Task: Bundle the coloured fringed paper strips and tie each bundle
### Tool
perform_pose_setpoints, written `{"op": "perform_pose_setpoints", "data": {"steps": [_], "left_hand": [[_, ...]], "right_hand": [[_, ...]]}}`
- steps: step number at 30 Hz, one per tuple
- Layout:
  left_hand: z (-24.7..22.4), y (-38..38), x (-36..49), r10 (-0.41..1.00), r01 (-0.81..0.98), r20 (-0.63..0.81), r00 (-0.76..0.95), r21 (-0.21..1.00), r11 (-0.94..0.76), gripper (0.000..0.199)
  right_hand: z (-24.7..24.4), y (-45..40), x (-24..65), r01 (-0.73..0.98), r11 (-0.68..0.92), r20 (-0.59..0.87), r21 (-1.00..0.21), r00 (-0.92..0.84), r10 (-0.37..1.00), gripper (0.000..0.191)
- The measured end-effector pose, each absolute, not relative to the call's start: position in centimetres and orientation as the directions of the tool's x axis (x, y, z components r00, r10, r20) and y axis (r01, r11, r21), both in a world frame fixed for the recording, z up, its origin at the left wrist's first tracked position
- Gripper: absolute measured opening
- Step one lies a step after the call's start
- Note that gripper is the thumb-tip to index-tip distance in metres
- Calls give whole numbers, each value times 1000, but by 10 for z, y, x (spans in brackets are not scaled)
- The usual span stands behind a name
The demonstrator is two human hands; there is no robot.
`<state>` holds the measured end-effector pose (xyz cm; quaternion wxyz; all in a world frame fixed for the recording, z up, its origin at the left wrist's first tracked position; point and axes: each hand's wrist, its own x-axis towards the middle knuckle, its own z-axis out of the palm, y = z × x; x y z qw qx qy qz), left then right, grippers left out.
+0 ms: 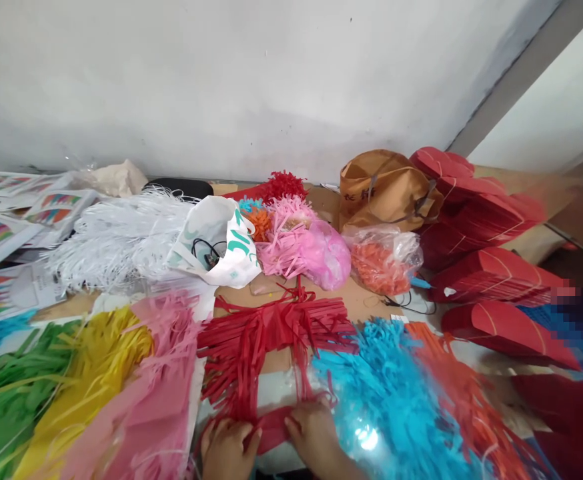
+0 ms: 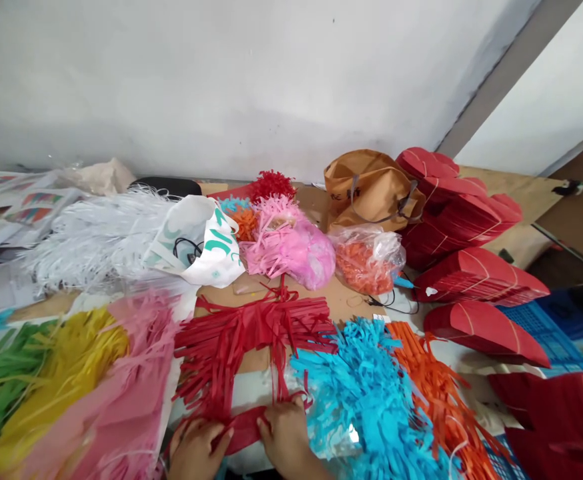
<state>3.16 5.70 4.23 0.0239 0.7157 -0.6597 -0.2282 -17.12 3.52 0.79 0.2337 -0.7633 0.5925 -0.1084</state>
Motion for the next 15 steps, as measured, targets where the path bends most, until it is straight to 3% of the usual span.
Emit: {"op": "perform_pose_setpoints", "data": {"steps": [3, 8, 15], "left_hand": [[42, 56, 25, -964, -948, -260, 48, 293, -127, 34], [36, 56, 21, -979, -966, -196, 60, 237, -106, 33], [32, 56, 19, -988, -977, -147, 50, 197, -79, 36]], "right_hand": [[8, 33, -164, -897, -125, -157, -424, 209, -965, 11], [9, 30, -161, -931, -68, -236, -360, 161, -958, 15], [22, 28, -162, -924, -15, -328, -383, 151, -933, 18]]}}
